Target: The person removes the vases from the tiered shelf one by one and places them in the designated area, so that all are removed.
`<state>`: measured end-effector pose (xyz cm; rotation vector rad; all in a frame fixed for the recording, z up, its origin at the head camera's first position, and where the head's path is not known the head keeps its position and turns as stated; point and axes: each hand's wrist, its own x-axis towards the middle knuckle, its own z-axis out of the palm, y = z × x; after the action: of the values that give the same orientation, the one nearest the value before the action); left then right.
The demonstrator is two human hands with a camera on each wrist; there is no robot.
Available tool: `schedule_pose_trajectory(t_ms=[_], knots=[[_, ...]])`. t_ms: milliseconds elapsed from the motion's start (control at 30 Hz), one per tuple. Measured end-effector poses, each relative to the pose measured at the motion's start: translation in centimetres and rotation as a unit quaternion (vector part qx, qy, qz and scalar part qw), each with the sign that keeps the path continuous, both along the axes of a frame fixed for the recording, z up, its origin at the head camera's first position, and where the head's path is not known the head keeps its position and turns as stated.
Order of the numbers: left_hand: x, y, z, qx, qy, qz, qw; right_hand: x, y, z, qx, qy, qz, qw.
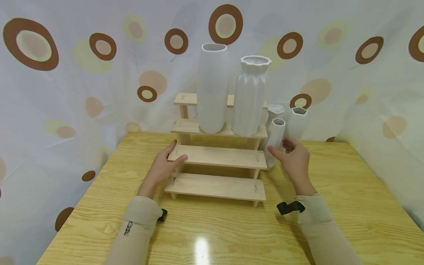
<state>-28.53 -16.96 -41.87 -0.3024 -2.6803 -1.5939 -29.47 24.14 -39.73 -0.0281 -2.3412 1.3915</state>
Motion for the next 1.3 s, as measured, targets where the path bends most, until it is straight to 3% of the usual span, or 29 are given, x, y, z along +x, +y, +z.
schedule_pose_trajectory(t_ms=[400, 1300], knots=[[0.0, 0.0, 0.0, -0.003, 0.0, -0.001, 1.0, 1.7, 0.4, 2.8, -0.044, -0.007, -0.01, 0.999], [0.1, 0.0, 0.1, 0.001, 0.001, -0.007, 1.0, 3.8, -0.3, 5.6, -0.096, 0.032, 0.021, 0.995]])
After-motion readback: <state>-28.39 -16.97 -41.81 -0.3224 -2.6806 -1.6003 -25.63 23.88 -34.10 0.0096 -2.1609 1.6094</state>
